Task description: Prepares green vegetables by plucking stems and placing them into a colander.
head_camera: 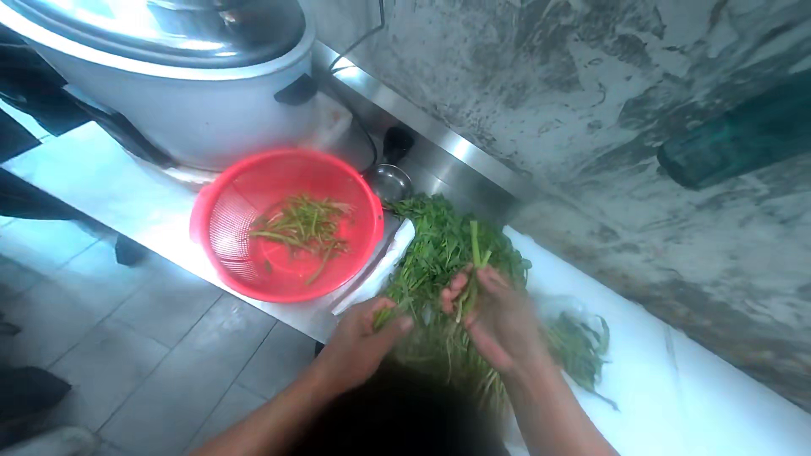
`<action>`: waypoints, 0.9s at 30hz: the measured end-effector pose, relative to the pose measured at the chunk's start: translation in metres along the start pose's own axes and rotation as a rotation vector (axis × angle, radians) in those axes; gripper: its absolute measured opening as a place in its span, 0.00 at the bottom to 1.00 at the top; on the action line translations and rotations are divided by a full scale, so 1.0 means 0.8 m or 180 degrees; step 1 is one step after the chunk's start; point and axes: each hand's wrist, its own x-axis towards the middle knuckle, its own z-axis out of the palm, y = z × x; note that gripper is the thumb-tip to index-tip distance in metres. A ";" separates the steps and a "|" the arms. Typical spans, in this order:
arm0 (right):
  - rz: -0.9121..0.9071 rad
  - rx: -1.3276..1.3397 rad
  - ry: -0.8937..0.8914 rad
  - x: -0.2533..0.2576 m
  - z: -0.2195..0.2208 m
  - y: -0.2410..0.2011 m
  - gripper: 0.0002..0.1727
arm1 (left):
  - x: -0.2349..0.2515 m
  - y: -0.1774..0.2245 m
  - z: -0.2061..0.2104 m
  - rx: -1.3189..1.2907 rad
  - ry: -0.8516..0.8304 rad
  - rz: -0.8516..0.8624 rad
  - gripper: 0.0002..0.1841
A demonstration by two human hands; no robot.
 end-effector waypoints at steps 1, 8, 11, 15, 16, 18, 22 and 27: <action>0.0011 -0.0145 -0.0039 -0.002 -0.001 0.002 0.13 | 0.001 0.006 -0.001 0.0127 0.0119 0.0214 0.13; 0.0419 -0.0756 -0.0562 -0.021 0.001 0.019 0.06 | 0.022 0.042 -0.011 0.2257 0.0438 0.2341 0.15; 0.0637 -0.0968 -0.0884 -0.026 0.001 0.022 0.05 | 0.027 0.042 -0.013 0.2811 -0.0077 0.2418 0.14; 0.0120 -0.2947 -0.0727 -0.027 0.008 0.034 0.12 | 0.008 0.033 -0.007 0.2857 -0.0305 0.1389 0.19; -0.0313 -0.3606 -0.0797 -0.028 0.012 0.040 0.13 | 0.000 0.035 -0.004 0.2705 -0.0362 0.0849 0.19; -0.1572 -0.4330 -0.1282 -0.034 0.028 0.050 0.15 | -0.005 0.034 0.002 0.2343 -0.0439 -0.0210 0.17; -0.3500 -0.3610 -0.1886 -0.045 0.110 0.016 0.12 | -0.013 0.004 -0.004 0.1136 -0.0252 -0.0759 0.17; -0.2612 -0.4437 -0.1623 0.038 0.158 0.009 0.42 | -0.025 -0.021 -0.013 -0.0101 -0.0013 -0.0410 0.17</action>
